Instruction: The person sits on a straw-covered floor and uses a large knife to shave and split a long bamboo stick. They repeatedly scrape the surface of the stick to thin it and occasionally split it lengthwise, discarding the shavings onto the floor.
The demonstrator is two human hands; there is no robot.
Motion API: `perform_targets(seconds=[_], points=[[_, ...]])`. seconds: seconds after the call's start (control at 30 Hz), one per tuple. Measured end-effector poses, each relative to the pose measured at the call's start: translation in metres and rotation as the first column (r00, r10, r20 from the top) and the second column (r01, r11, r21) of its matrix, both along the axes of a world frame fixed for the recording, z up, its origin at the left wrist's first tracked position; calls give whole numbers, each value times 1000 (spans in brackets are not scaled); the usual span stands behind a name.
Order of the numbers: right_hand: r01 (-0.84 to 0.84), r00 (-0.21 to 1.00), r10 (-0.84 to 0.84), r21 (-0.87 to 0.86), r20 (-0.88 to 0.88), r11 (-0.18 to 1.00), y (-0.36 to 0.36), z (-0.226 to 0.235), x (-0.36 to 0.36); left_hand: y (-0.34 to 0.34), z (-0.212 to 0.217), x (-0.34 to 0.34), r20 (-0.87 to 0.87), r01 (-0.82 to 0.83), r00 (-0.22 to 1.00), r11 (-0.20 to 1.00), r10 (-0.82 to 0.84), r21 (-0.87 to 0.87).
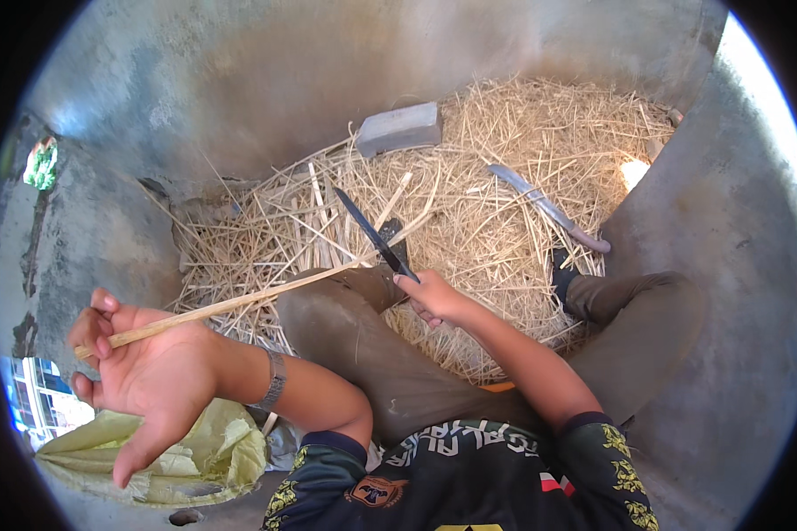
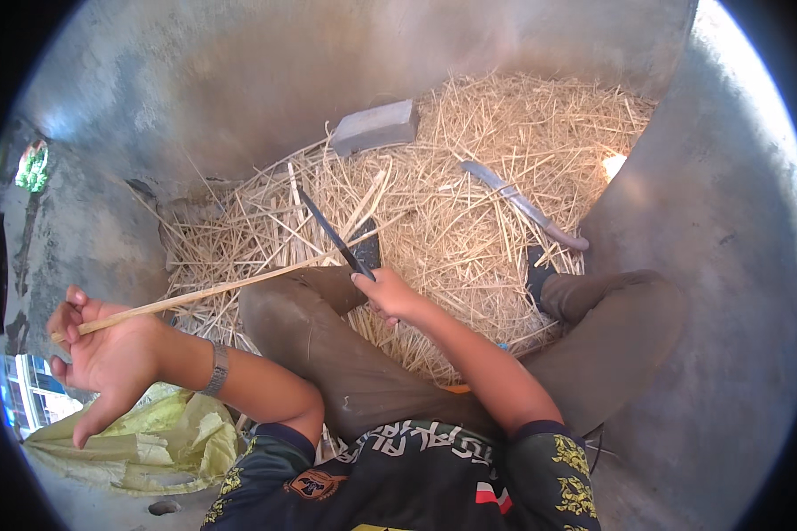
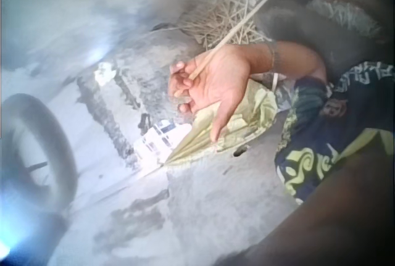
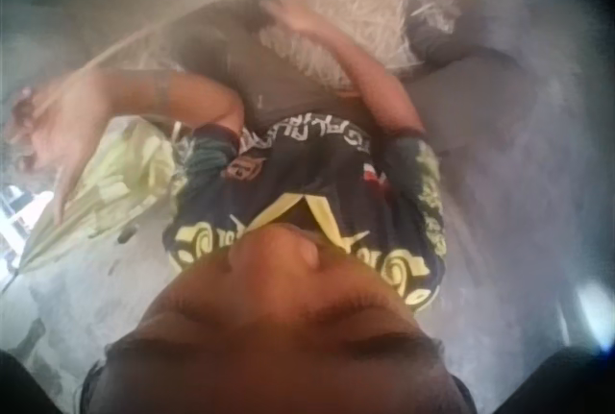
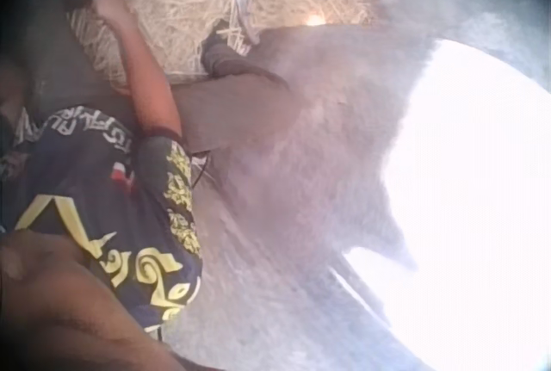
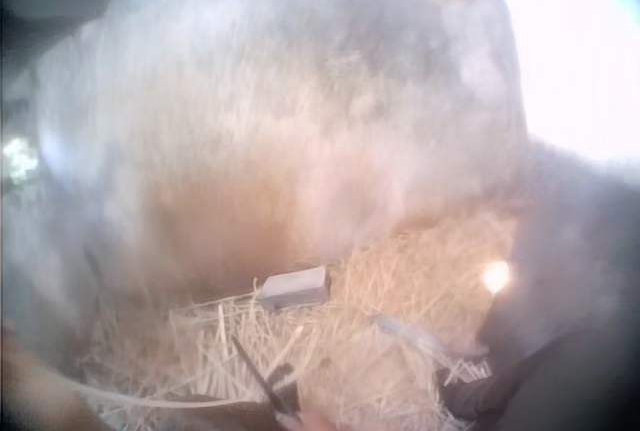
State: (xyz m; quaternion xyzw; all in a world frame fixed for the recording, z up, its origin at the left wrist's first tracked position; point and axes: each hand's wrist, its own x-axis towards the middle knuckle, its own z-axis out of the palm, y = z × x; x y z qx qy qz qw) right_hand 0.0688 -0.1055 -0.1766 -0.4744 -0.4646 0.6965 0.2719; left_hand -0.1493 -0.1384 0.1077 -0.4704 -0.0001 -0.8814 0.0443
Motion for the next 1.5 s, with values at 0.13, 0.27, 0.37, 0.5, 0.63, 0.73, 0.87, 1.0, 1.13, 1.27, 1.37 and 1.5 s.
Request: perform_targets(seconds=[0.13, 0.27, 0.37, 0.5, 0.63, 0.73, 0.87, 1.0, 1.13, 1.27, 1.37, 1.5], points=[[81, 961, -185, 426, 207, 901, -2, -4, 0, -7, 16, 46, -7, -15, 1000, 954, 13, -299], [1, 915, -226, 560, 333, 828, -7, 49, -3, -22, 17, 50, -56, 237, 945, 795, -322, -558], [-48, 902, -294, 751, 316, 659, -21, 87, -13, -28, 12, 53, -56, 379, 878, 760, -476, -527], [110, 923, -380, 911, 55, 397, -24, 68, -17, -26, 6, 65, 25, 294, 949, 857, -314, -423], [65, 769, -233, 291, 595, 955, 10, -45, 20, -21, 4, 63, 37, 230, 969, 846, -243, -481], [55, 719, -257, 316, 645, 947, 5, -33, 13, -23, 2, 59, -185, 636, 651, 661, -737, -398], [100, 796, -209, 218, 568, 971, 6, -31, 18, -25, 4, 60, -88, 508, 794, 736, -602, -447], [139, 874, -240, 255, 423, 957, 11, -42, 13, -24, 6, 68, -116, 582, 720, 687, -684, -435], [149, 938, -154, 39, 310, 988, 18, -31, 23, -19, 8, 59, -161, 572, 707, 691, -688, -442], [147, 904, -216, 204, 370, 968, -3, 2, 7, -20, 7, 60, -120, 536, 761, 723, -637, -436], [103, 895, -269, 422, 355, 901, -10, 45, -11, -21, 4, 55, -136, 533, 758, 725, -639, -436], [60, 908, -351, 757, 229, 650, -11, 64, -18, -27, 4, 54, -121, 527, 776, 742, -619, -415]])
